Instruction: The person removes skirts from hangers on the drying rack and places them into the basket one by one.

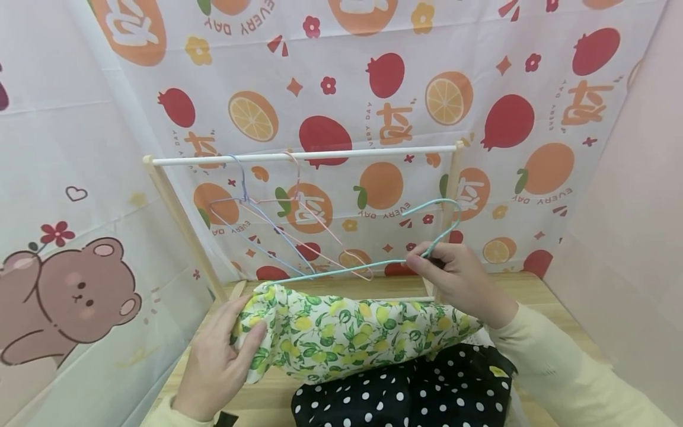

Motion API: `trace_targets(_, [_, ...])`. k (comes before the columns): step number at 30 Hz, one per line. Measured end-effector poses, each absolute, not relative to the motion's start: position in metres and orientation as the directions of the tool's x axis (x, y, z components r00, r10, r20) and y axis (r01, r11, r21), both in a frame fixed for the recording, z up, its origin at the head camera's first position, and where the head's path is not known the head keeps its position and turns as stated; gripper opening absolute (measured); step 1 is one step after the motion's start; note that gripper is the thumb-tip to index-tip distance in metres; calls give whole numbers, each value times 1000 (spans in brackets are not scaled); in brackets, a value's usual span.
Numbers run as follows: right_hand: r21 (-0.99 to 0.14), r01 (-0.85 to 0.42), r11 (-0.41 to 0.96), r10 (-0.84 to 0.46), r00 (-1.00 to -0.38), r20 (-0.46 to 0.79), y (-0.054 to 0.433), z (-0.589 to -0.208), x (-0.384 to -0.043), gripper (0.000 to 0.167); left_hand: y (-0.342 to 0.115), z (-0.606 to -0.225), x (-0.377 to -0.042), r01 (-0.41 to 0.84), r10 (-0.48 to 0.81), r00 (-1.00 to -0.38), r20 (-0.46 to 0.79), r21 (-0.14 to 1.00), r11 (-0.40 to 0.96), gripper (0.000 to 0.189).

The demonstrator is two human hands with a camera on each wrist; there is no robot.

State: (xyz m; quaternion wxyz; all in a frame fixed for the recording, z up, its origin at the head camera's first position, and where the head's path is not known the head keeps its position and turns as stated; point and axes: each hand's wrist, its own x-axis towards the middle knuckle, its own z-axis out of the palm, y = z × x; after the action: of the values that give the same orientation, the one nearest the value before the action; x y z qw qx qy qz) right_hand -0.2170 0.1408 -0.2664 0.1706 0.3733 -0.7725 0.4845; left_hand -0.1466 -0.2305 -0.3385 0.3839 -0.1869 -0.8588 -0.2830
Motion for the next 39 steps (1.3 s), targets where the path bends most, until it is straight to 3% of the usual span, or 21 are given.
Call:
trace_targets(15, [-663, -673, 329, -245, -739, 628, 167, -296, -206, 19, -199, -336, -154, 596, 143, -630, 763, 358, 719, 44])
trace_targets(22, [-699, -651, 297, -171, -756, 631, 175, -305, -203, 16, -181, -338, -157, 701, 196, -561, 804, 335, 630, 33])
trace_targets(27, [-739, -639, 216, -137, -769, 625, 178, -311, -202, 16, -169, -339, -158, 733, 221, -543, 810, 329, 596, 32])
trace_targets(31, [-749, -621, 231, -91, -780, 619, 181, -318, -200, 16, -160, -340, -159, 756, 241, -514, 823, 302, 580, 31])
trace_targets(39, [-766, -569, 298, -15, -805, 593, 189, -329, -195, 15, -143, -345, -160, 769, 263, -523, 811, 315, 557, 27])
